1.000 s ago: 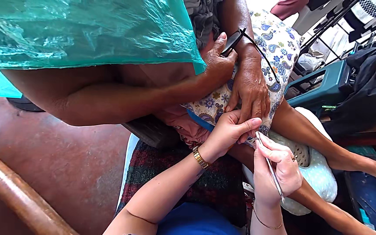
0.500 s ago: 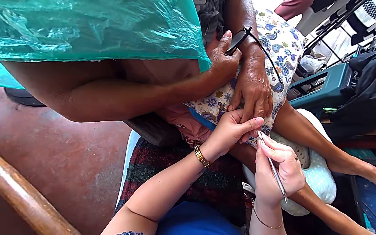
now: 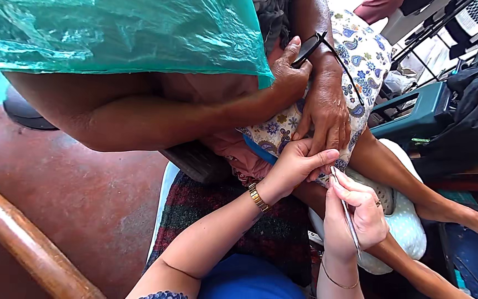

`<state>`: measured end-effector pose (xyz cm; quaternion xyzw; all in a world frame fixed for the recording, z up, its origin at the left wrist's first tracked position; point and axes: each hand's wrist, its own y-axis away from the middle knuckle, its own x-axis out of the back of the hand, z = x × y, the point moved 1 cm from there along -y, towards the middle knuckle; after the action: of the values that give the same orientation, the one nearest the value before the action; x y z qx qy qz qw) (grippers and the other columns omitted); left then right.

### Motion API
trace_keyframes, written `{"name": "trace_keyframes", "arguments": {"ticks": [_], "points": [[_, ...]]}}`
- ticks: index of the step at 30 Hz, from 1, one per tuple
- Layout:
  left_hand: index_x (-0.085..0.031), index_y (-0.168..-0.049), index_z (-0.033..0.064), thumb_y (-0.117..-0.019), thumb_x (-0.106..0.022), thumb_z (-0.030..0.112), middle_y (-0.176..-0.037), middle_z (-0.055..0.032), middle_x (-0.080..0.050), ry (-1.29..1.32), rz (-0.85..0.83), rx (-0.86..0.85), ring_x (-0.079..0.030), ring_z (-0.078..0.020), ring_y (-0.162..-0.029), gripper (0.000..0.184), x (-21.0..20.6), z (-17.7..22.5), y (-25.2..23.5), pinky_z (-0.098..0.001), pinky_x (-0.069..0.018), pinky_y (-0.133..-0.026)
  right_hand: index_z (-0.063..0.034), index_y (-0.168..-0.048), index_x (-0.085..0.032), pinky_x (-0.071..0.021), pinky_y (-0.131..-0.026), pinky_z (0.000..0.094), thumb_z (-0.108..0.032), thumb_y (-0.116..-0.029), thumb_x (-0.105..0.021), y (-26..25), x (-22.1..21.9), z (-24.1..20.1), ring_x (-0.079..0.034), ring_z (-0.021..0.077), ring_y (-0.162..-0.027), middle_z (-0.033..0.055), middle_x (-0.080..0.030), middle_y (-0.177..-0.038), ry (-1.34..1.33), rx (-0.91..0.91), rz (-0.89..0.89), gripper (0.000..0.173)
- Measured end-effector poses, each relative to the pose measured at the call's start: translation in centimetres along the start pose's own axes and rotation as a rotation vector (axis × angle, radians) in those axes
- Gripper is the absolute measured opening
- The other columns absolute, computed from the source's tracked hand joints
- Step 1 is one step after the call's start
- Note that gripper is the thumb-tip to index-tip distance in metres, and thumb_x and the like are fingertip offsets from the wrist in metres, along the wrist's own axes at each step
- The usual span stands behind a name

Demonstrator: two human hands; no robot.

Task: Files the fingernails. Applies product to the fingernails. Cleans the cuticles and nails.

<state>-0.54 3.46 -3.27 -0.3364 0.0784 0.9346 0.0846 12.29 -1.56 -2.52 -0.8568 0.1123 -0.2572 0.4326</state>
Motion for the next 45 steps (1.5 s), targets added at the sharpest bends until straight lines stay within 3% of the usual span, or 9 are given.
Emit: {"name": "trace_keyframes", "arguments": {"ticks": [14,17,45], "points": [[-0.065,-0.090,-0.0025,-0.0987,-0.062,0.002,-0.063,-0.0055,-0.062,0.000,-0.002,-0.003,-0.050,-0.0026,-0.048,0.010,0.0,0.1,0.1,-0.0142,-0.0411,-0.047,-0.0056,-0.082,-0.063,-0.0634,-0.081,0.0236,0.003,-0.0874,-0.067,-0.3,0.3,0.0,-0.076,0.0122,-0.093,0.0048,-0.076,-0.091,-0.092,-0.084,-0.009,0.011],[-0.065,-0.091,-0.0029,-0.0990,-0.061,0.002,-0.063,-0.0058,-0.063,0.009,-0.010,-0.010,-0.049,-0.0026,-0.047,0.010,0.1,-0.1,0.0,-0.0142,-0.0406,-0.046,-0.0065,-0.083,-0.065,-0.0634,-0.074,0.0215,0.005,-0.0869,-0.067,-0.3,0.3,0.3,-0.075,0.0104,-0.089,0.0040,-0.076,-0.093,-0.135,-0.117,0.005,0.012],[-0.065,-0.090,-0.0026,-0.0990,-0.062,0.003,-0.064,-0.0063,-0.063,0.005,-0.003,0.015,-0.051,-0.0031,-0.048,0.011,0.0,0.1,0.1,-0.0147,-0.0418,-0.047,-0.0100,-0.084,-0.068,-0.0655,-0.073,0.0256,0.009,-0.0824,-0.071,-1.0,0.5,0.0,-0.076,0.0112,-0.084,0.0002,-0.076,-0.089,-0.247,-0.250,0.029,0.020]]}}
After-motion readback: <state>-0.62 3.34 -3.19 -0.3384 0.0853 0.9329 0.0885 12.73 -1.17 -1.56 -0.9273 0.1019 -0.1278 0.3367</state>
